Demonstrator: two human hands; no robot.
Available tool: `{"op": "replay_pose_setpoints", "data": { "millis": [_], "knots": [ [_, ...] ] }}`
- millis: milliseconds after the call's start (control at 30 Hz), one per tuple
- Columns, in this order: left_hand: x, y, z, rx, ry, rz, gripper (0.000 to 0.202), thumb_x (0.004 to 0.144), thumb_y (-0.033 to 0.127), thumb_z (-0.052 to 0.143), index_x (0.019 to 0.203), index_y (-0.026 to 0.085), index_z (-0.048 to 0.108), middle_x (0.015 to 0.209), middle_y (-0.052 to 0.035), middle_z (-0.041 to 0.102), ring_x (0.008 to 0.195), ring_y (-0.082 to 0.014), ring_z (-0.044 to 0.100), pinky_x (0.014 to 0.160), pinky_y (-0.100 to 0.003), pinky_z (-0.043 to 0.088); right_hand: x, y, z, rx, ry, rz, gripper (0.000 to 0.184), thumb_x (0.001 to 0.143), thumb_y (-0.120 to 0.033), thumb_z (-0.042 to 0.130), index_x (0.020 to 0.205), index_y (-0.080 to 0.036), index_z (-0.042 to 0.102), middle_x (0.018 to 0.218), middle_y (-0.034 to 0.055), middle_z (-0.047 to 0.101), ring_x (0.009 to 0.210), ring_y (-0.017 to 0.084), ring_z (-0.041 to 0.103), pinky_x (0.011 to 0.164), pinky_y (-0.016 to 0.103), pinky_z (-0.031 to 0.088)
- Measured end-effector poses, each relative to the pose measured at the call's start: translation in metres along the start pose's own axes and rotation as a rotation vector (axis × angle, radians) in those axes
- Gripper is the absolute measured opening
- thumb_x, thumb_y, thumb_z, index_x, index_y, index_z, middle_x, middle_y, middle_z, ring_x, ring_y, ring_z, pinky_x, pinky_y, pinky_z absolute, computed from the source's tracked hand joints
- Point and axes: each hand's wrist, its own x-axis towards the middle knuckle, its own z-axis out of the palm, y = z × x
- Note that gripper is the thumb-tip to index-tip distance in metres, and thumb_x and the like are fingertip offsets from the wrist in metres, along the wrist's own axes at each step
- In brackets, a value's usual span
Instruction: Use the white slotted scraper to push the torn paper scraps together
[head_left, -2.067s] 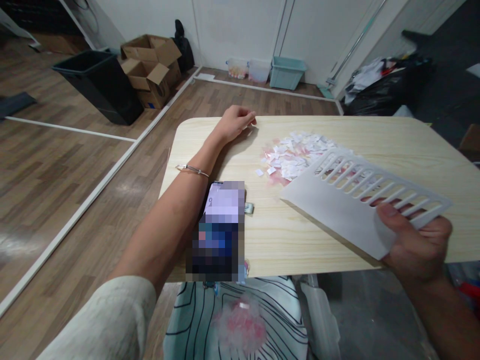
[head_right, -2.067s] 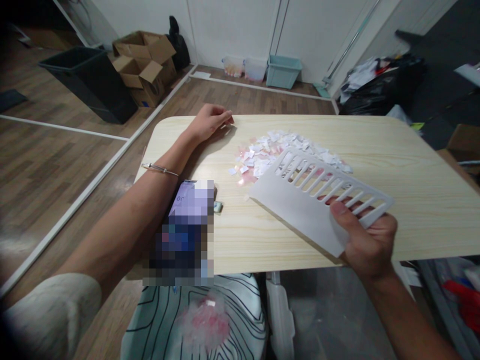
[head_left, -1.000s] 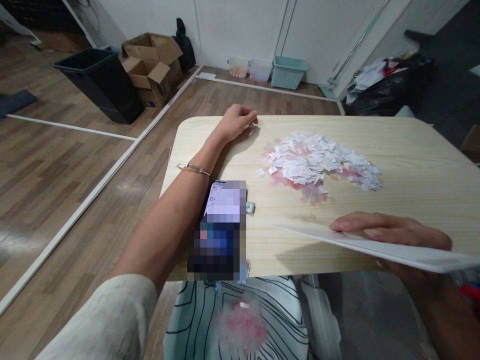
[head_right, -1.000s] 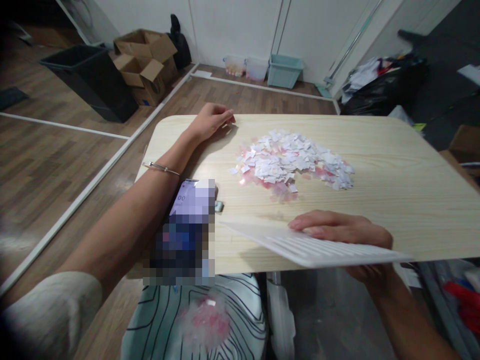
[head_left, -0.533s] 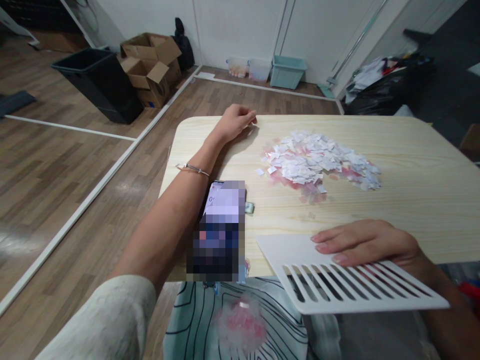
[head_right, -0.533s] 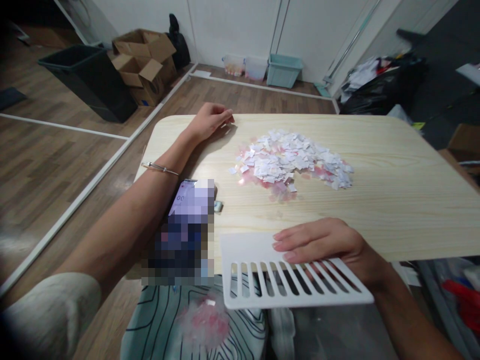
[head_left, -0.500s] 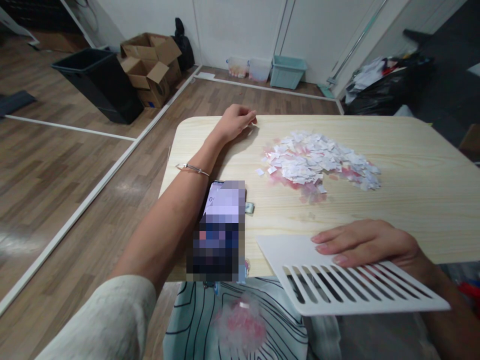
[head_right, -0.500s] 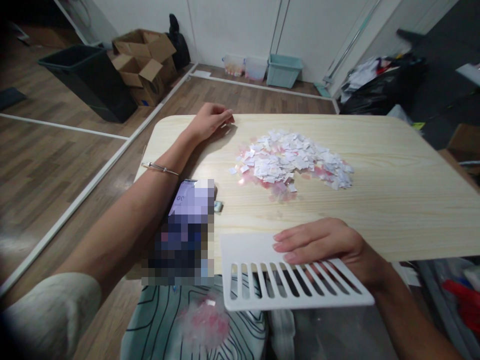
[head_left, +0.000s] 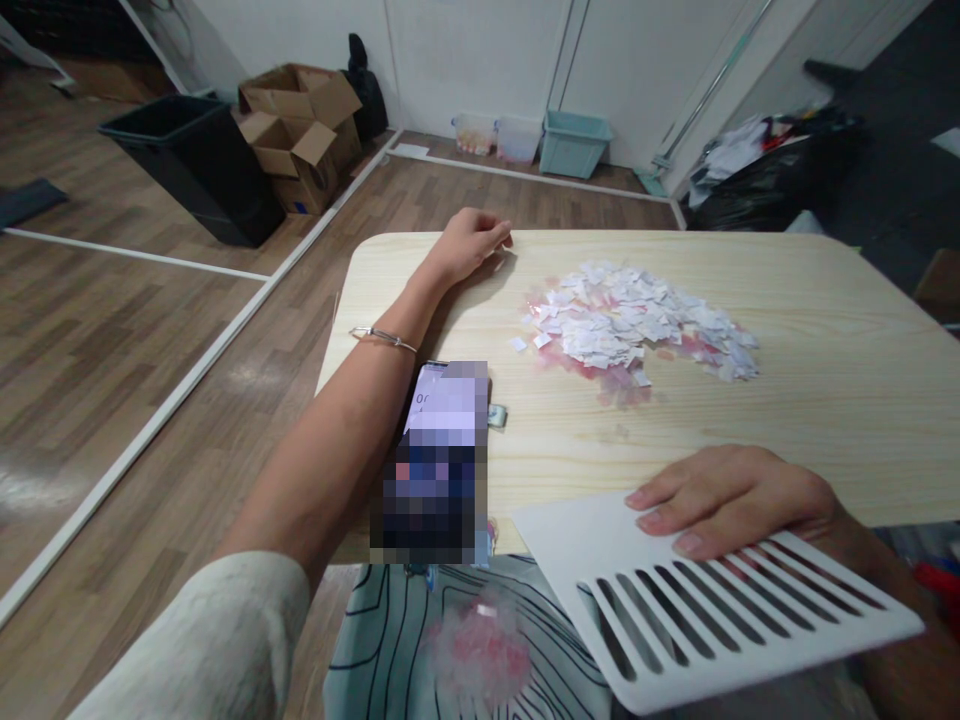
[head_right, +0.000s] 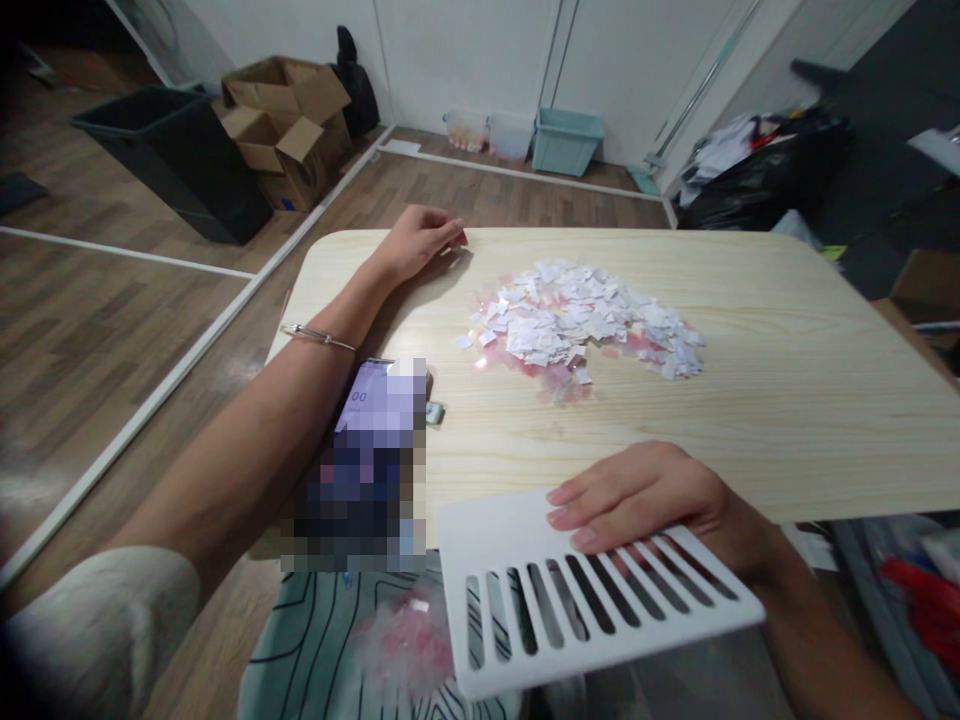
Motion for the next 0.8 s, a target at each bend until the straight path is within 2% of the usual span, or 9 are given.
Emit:
{"op": "replay_pose_setpoints", "data": {
  "millis": [167, 300, 367, 600, 800],
  "knots": [
    [-0.001, 0.001, 0.0, -0.025, -0.002, -0.02, 0.024, 0.097, 0.03, 0.067, 0.076, 0.019, 0.066, 0.058, 0.0016, 0.047, 0.061, -0.0131, 0.048, 0.065, -0.029, 0.043, 0.001, -0.003, 0.007, 0.014, -0.052, 0.007, 0.021, 0.082, -0.051, 0.092, 0.101, -0.042, 0.093, 0.104, 0.0074, 0.092, 0.101, 0.032, 0.089, 0.085, 0.039, 0.071],
    [-0.001, 0.0, 0.0, -0.02, -0.007, -0.021, 0.025, 0.099, 0.029, 0.065, 0.076, 0.018, 0.068, 0.058, 0.0007, 0.047, 0.061, -0.0132, 0.048, 0.066, -0.03, 0.043, 0.001, -0.005, -0.002, 0.038, -0.325, -0.106, 0.035, 0.096, -0.037, 0.081, 0.13, -0.041, 0.086, 0.107, 0.0083, 0.091, 0.102, 0.03, 0.089, 0.09, 0.037, 0.071],
    [-0.001, 0.001, 0.0, -0.007, -0.005, -0.021, 0.026, 0.1, 0.029, 0.064, 0.076, 0.018, 0.069, 0.06, 0.0001, 0.05, 0.061, -0.0127, 0.048, 0.066, -0.03, 0.043, 0.003, -0.005, -0.006, 0.046, -0.403, -0.16, 0.04, 0.1, -0.033, 0.077, 0.139, -0.038, 0.081, 0.111, 0.0101, 0.09, 0.105, 0.03, 0.088, 0.093, 0.036, 0.07],
    [-0.002, 0.003, -0.001, 0.003, -0.018, -0.041, 0.026, 0.099, 0.029, 0.065, 0.077, 0.017, 0.07, 0.063, -0.0013, 0.056, 0.063, -0.013, 0.05, 0.067, -0.03, 0.045, 0.003, -0.003, -0.005, 0.082, -0.418, -0.158, 0.041, 0.099, -0.034, 0.079, 0.14, -0.039, 0.079, 0.113, 0.0096, 0.089, 0.107, 0.029, 0.087, 0.095, 0.036, 0.069],
    [0.001, -0.002, 0.0, -0.003, 0.002, -0.001, 0.025, 0.099, 0.028, 0.065, 0.078, 0.016, 0.071, 0.064, -0.0011, 0.057, 0.062, -0.0124, 0.049, 0.067, -0.028, 0.045, -0.003, 0.003, -0.005, 0.145, -0.473, -0.143, 0.046, 0.101, -0.03, 0.078, 0.146, -0.038, 0.076, 0.119, 0.0103, 0.089, 0.11, 0.031, 0.087, 0.099, 0.039, 0.069]
  ]
}}
